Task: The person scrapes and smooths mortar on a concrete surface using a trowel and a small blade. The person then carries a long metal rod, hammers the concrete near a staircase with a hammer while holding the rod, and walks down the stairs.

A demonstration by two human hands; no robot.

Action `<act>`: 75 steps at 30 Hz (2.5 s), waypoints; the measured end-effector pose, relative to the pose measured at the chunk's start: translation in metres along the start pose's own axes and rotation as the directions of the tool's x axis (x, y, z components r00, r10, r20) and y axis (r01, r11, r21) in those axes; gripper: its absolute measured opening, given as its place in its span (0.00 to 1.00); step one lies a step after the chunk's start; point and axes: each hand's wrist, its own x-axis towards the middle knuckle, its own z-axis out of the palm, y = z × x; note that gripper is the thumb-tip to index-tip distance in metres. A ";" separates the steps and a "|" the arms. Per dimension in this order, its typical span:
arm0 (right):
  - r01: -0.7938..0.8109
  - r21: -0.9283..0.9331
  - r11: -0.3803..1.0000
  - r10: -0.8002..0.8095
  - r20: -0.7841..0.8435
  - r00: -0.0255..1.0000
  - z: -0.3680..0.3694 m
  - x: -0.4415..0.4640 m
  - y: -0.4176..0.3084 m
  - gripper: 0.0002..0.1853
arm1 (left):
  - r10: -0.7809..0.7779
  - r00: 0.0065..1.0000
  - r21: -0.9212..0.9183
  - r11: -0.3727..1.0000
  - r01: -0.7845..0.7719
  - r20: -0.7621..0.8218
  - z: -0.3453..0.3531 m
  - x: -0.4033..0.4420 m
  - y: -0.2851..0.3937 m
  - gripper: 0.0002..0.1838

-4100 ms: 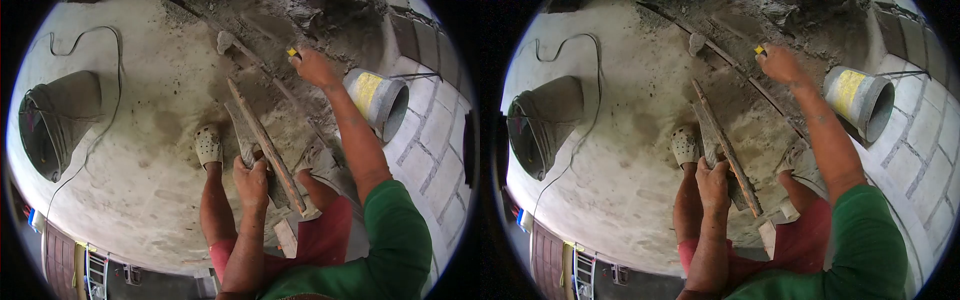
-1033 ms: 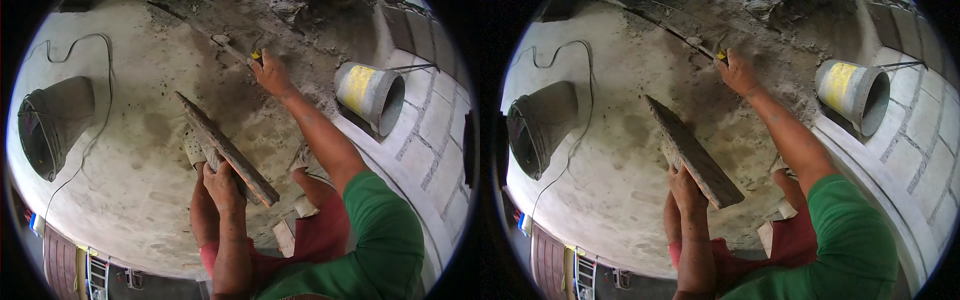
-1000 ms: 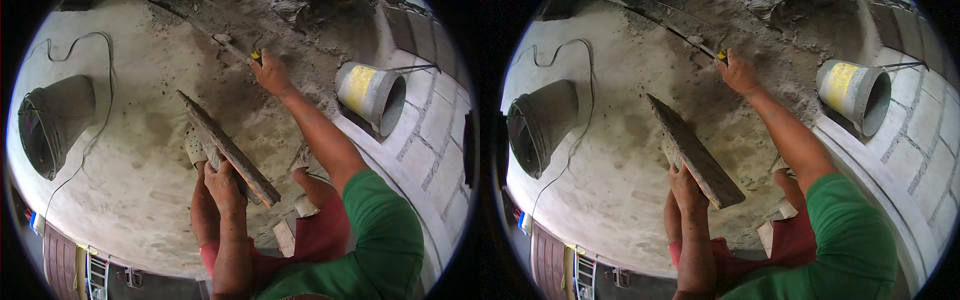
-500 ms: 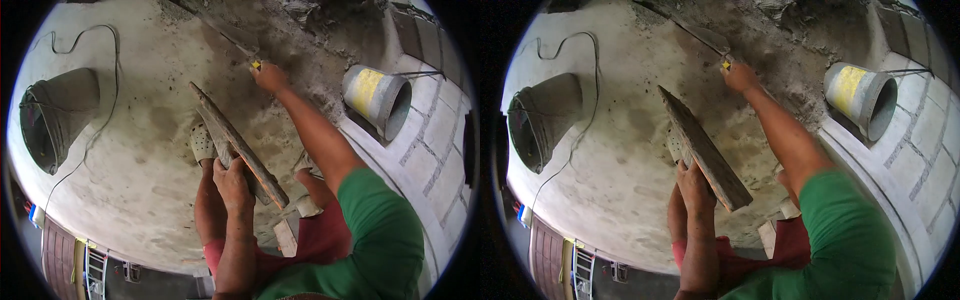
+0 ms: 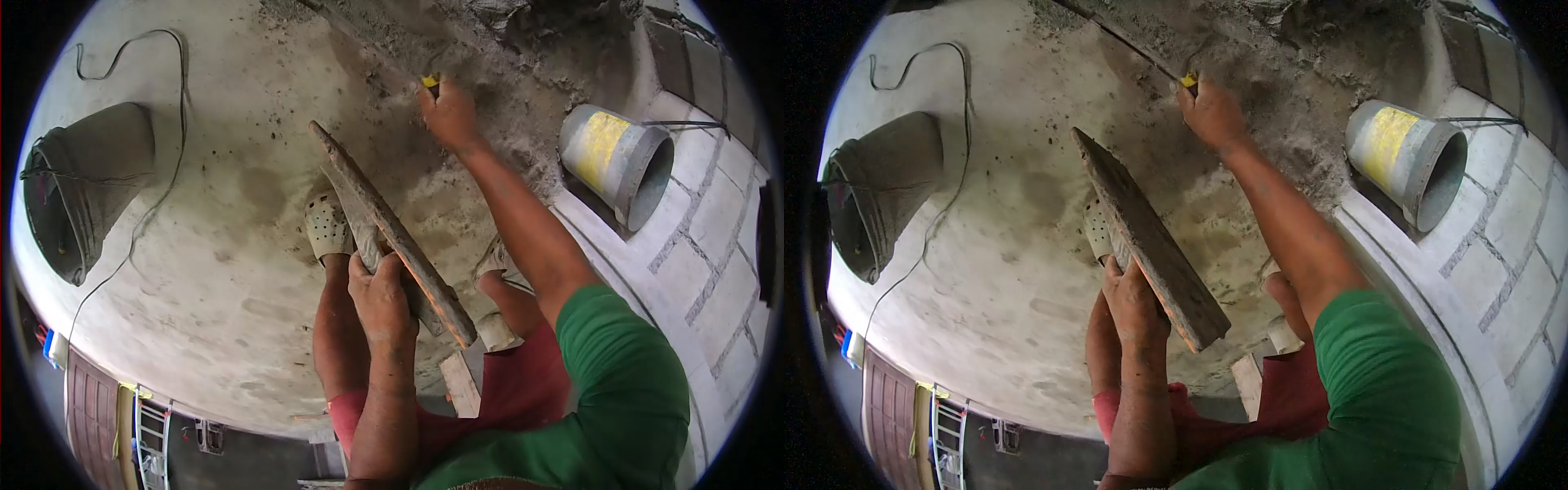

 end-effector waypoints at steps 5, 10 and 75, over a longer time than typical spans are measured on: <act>0.029 0.009 1.000 -0.029 -0.022 0.999 -0.004 0.006 -0.007 0.25 | 0.086 0.994 0.100 0.991 -0.092 0.066 -0.009 0.010 -0.012 0.14; 0.138 -0.115 0.984 -0.135 0.035 0.990 0.018 0.014 0.010 0.32 | 0.029 0.999 0.105 0.994 -0.031 0.019 -0.002 0.008 -0.009 0.16; 0.033 -0.123 0.992 -0.005 0.218 0.976 -0.005 -0.033 0.002 0.24 | -0.012 0.999 0.061 0.998 0.009 0.043 -0.012 0.003 0.016 0.12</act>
